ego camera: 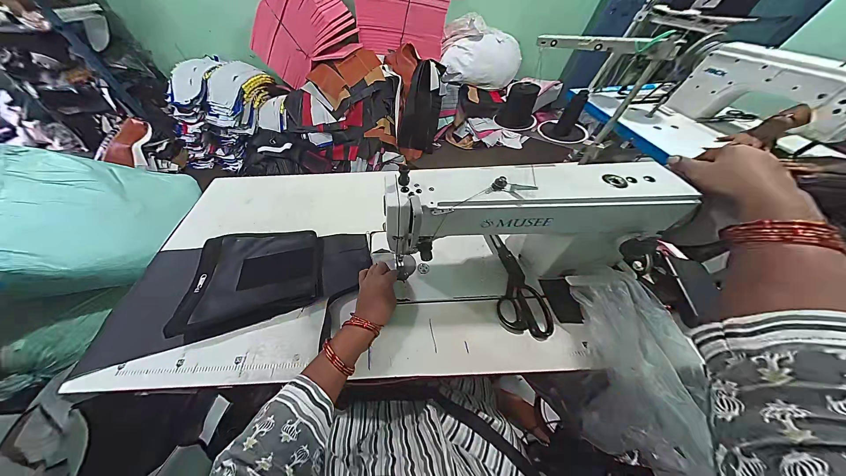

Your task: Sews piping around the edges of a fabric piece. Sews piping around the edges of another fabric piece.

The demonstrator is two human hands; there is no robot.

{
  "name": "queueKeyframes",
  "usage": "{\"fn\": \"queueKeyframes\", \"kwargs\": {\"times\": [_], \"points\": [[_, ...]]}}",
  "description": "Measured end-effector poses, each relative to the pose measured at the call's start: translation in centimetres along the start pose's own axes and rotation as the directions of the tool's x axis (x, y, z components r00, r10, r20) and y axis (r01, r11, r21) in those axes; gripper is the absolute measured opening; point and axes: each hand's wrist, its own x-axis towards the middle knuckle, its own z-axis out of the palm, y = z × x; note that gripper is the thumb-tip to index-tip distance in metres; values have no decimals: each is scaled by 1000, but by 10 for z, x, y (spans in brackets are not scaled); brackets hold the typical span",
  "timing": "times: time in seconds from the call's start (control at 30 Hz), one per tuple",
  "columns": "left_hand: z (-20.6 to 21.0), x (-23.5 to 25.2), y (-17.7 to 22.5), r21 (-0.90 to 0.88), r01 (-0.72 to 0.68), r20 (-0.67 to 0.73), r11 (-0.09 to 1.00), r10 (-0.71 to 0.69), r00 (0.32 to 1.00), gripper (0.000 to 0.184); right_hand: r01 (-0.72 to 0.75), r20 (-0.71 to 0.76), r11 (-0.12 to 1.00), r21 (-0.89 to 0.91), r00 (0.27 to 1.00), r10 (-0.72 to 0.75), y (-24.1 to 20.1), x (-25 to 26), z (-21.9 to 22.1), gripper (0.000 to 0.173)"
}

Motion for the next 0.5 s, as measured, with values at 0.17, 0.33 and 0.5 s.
{"fn": "queueKeyframes", "kwargs": {"times": [0.17,0.33,0.5], "points": [[15,-9,-1,-51,-63,-147,997,55,988,30,-17,-7,1000,-11,1000,17,5,0,1,54],[22,-12,-3,69,-116,-194,991,127,973,30,-11,-184,990,138,982,36,15,-25,15,59],[24,-11,-4,112,-134,-194,985,154,969,31,153,-544,885,440,830,127,41,-63,77,58]]}}
